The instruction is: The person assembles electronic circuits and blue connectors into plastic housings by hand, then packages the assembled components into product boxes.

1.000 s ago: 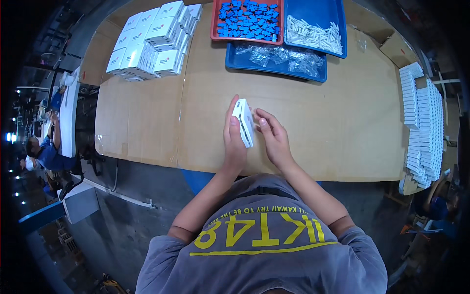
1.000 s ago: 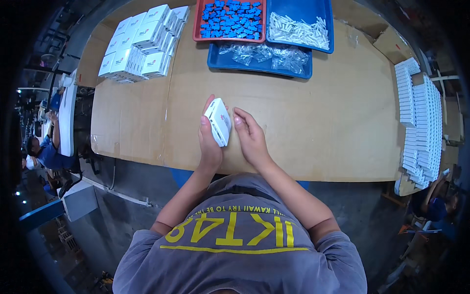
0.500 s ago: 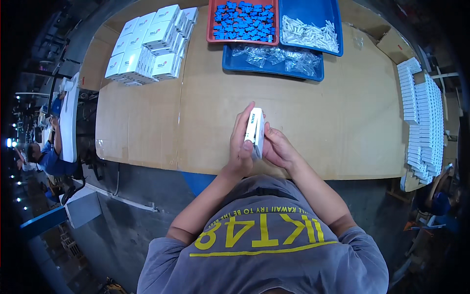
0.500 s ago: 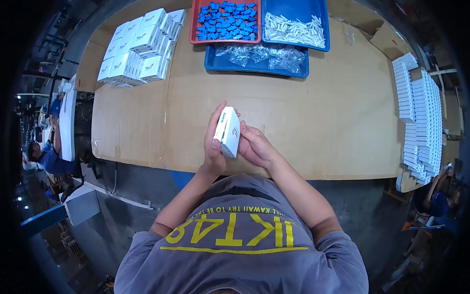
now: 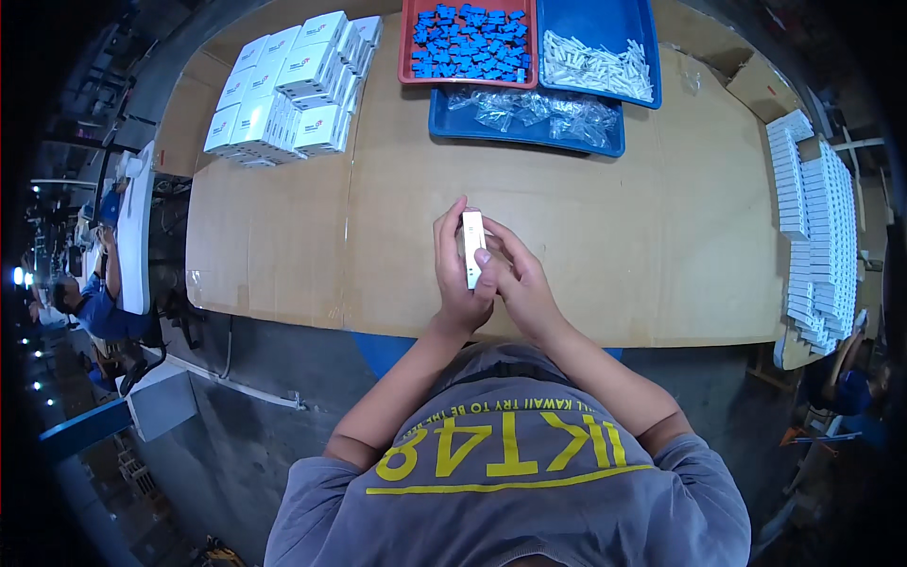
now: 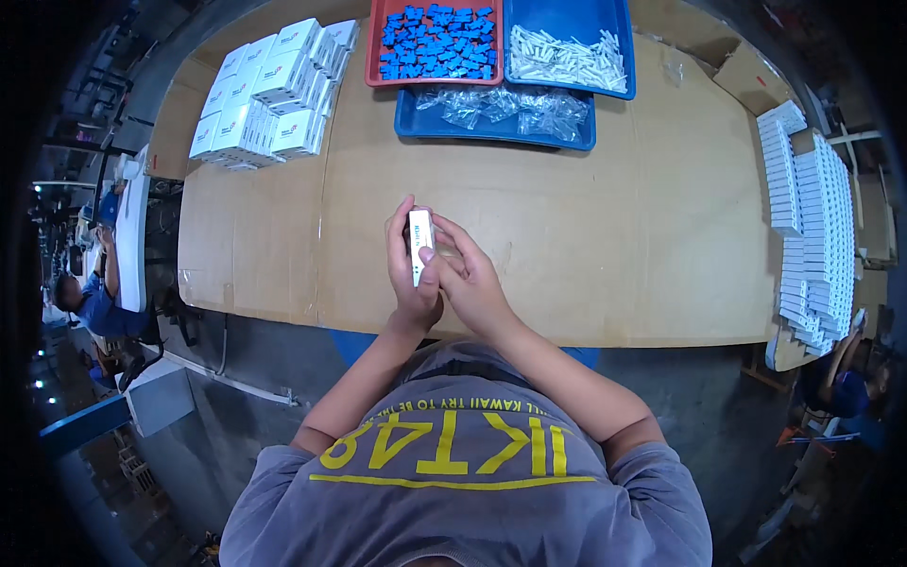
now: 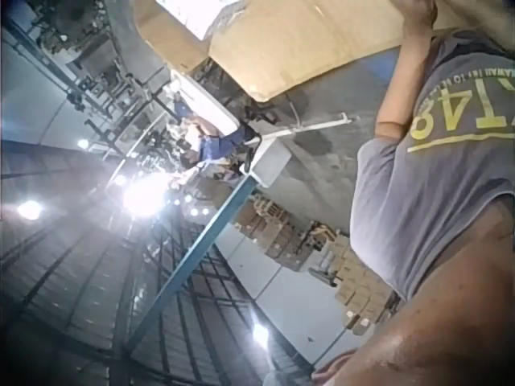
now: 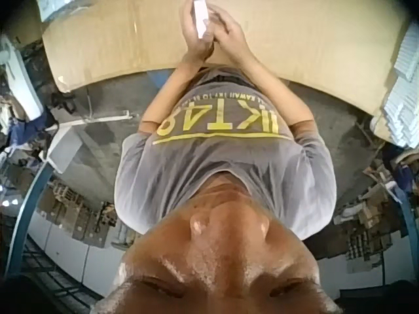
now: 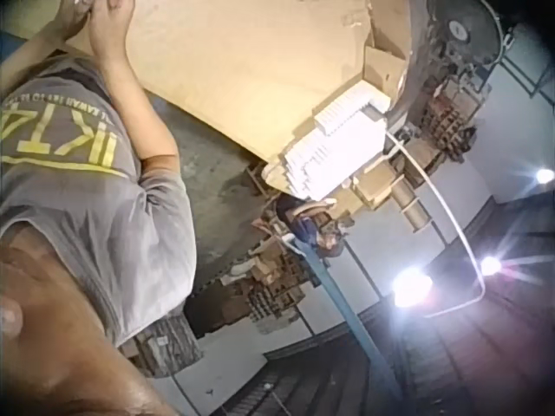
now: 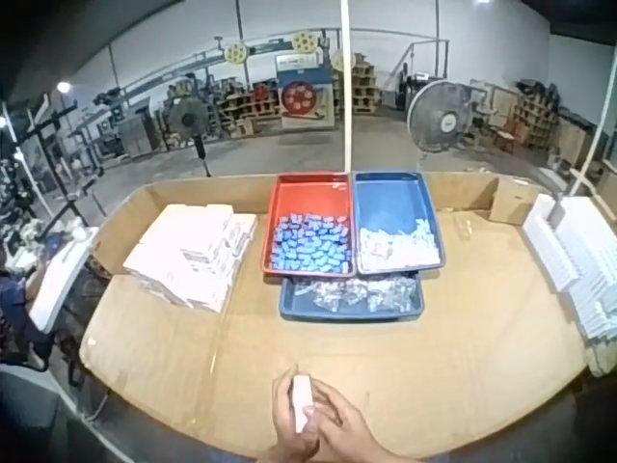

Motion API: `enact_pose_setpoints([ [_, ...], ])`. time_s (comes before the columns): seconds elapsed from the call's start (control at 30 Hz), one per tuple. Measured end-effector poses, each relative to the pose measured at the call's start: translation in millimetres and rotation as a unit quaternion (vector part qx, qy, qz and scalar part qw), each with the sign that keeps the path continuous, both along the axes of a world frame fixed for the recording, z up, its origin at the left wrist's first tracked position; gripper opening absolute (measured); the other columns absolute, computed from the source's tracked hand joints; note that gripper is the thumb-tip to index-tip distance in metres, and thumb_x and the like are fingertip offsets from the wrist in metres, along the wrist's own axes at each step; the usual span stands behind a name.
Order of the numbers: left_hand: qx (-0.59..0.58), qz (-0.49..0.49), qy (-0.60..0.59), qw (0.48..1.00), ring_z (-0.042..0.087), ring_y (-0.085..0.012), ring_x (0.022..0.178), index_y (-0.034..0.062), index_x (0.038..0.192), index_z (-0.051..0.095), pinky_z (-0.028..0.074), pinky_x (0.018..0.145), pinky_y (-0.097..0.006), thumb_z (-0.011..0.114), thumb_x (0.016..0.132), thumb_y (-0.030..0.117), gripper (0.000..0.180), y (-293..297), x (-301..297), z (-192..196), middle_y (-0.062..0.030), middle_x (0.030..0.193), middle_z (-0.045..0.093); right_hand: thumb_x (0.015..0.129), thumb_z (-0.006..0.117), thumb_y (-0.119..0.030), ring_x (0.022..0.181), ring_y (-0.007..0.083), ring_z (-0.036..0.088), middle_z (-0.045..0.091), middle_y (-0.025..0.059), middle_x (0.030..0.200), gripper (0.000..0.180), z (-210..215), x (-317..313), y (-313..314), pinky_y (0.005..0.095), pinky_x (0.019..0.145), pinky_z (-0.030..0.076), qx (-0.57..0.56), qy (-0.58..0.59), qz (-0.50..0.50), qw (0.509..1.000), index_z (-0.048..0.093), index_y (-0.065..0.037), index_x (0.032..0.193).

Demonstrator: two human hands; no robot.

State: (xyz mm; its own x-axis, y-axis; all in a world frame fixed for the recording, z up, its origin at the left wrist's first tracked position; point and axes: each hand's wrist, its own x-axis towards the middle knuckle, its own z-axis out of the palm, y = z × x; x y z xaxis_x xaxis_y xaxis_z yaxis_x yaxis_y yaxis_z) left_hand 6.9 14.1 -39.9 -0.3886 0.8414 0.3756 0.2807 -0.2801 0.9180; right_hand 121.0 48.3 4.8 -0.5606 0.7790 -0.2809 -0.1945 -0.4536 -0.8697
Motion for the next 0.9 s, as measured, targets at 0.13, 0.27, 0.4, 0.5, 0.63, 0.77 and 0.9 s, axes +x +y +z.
enact_pose_setpoints([
  [0.13,0.013,0.038,-0.023,0.999,0.057,-0.0333,0.118,-0.011,0.141,0.048,0.047,0.101,-0.044,0.045,0.101,0.049,0.072,1,1,-5,-0.0257,0.133,0.053,0.107,0.06,-0.012,0.124,0.0176,0.063,0.061,0.0163,0.142,0.057,-9,-3,-3,0.0288,0.104,0.05,0.045,0.019,0.01,0.999,0.04,-0.001,0.16],
  [0.27,0.036,0.034,-0.04,0.998,0.056,-0.0223,0.108,-0.0081,0.138,0.05,0.048,0.093,-0.037,0.035,0.101,0.06,0.079,2,0,-2,-0.0167,0.128,0.052,0.109,0.057,-0.012,0.116,0.0097,0.06,0.065,0.0103,0.132,0.055,-6,-1,-8,0.0249,0.1,0.049,0.096,-0.031,0.006,0.995,0.04,0.001,0.16],
  [0.4,0.014,0.026,-0.092,0.995,0.058,-0.0222,0.103,-0.0071,0.138,0.051,0.05,0.088,-0.036,0.032,0.101,0.06,0.079,1,0,0,-0.0164,0.126,0.055,0.11,0.054,-0.014,0.108,0.007,0.059,0.064,0.007,0.126,0.051,-4,-1,-6,0.0233,0.095,0.049,0.125,-0.049,0.006,0.991,0.043,0.002,0.158],
  [0.5,-0.011,0.007,-0.157,0.987,0.058,-0.022,0.106,-0.0067,0.143,0.047,0.049,0.091,-0.036,0.032,0.101,0.063,0.083,0,1,-3,-0.0158,0.128,0.054,0.111,0.055,-0.017,0.106,0.0071,0.059,0.065,0.0066,0.123,0.052,1,-4,-2,0.0233,0.094,0.049,0.084,-0.043,0.009,0.995,0.043,0.002,0.158],
  [0.63,-0.006,-0.035,-0.096,0.995,0.052,-0.0253,0.117,-0.0081,0.157,0.032,0.042,0.105,-0.038,0.037,0.101,0.071,0.098,8,-2,7,-0.0169,0.135,0.046,0.111,0.056,-0.024,0.11,0.0092,0.06,0.065,0.0071,0.123,0.055,-5,1,15,0.0267,0.095,0.05,-0.008,-0.07,0.041,0.997,0.043,0.003,0.158],
  [0.77,-0.078,-0.051,-0.056,0.994,0.049,-0.0238,0.132,-0.0045,0.164,0.021,0.04,0.112,-0.038,0.037,0.101,0.077,0.104,5,-5,-14,-0.0154,0.145,0.044,0.109,0.059,-0.037,0.124,0.0206,0.06,0.062,0.016,0.133,0.064,-15,14,25,0.0332,0.103,0.049,0.011,-0.095,0.055,0.994,0.043,0.0,0.159],
  [0.9,-0.138,-0.073,-0.434,0.887,0.051,-0.0249,0.139,0.0049,0.164,0.027,0.041,0.118,-0.041,0.029,0.112,0.059,0.075,2,-4,-14,-0.0136,0.152,0.05,0.096,0.074,-0.044,0.136,0.0403,0.055,0.054,0.0256,0.145,0.078,3,22,21,0.0453,0.115,0.044,0.431,-0.36,0.048,0.826,0.047,-0.005,0.157],
])
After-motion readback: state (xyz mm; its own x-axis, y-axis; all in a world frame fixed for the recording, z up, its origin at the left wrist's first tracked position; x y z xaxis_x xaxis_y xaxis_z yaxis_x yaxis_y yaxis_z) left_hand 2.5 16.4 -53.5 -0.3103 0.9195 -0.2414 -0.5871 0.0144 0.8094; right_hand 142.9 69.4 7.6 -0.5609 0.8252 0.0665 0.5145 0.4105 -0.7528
